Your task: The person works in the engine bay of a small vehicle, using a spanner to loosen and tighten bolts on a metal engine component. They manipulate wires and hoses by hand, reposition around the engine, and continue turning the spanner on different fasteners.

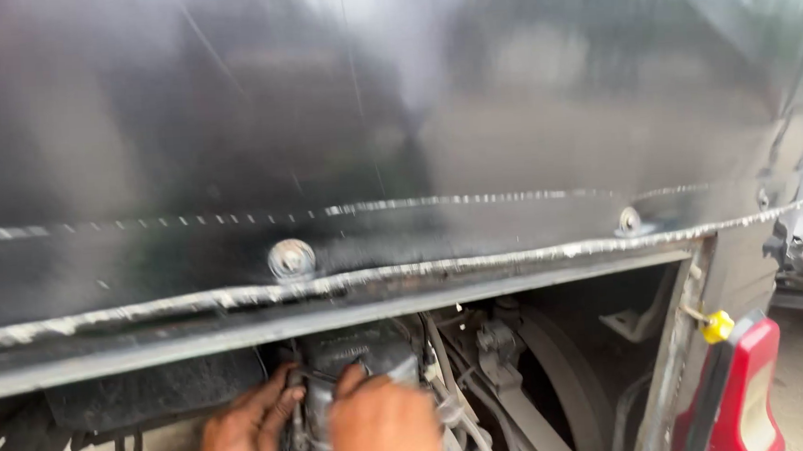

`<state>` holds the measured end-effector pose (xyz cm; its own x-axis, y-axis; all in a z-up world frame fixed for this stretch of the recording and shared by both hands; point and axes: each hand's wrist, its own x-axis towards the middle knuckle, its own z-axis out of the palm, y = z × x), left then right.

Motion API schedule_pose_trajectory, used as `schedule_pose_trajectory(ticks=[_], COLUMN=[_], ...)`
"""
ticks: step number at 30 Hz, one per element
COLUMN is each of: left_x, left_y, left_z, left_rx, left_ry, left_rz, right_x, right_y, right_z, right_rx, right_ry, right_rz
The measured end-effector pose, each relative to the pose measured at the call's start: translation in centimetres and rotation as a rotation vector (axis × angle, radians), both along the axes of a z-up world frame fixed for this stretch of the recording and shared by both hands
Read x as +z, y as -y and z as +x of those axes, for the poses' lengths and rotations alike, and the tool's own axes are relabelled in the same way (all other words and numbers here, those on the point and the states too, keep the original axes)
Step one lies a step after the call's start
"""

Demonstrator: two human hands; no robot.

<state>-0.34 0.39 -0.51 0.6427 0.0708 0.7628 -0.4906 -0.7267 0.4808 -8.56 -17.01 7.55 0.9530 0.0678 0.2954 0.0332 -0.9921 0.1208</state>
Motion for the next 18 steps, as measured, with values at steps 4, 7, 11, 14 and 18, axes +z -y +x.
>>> schedule_pose_trajectory(ticks=[4, 7, 11, 14, 18], left_x=[3.4, 5.7, 4.0, 4.7, 4.4], left_y=[1.4, 2.6, 2.5, 3.1, 3.9], left_z=[-4.0, -6.1, -5.9, -5.8, -5.9], left_rx=[-0.056, 0.011, 0.071, 0.107, 0.183], left_ry=[-0.005, -0.158, -0.071, 0.015, -0.045], left_rz=[-0.073, -0.219, -0.179, -0.076, 0.019], right_x=[2.9, 5.3, 5.0, 4.2, 3.9], right_y=[1.8, 3.7, 5.2, 6.7, 7.2], right_z=[-1.6, -1.1, 0.7, 3.3, 5.6], right_rx=[0.45, 0.54, 0.528, 0.471, 0.382], right_ry=[0.293, 0.277, 0.258, 0.246, 0.129], right_rz=[-0.044, -0.019, -0.037, -0.13, -0.165])
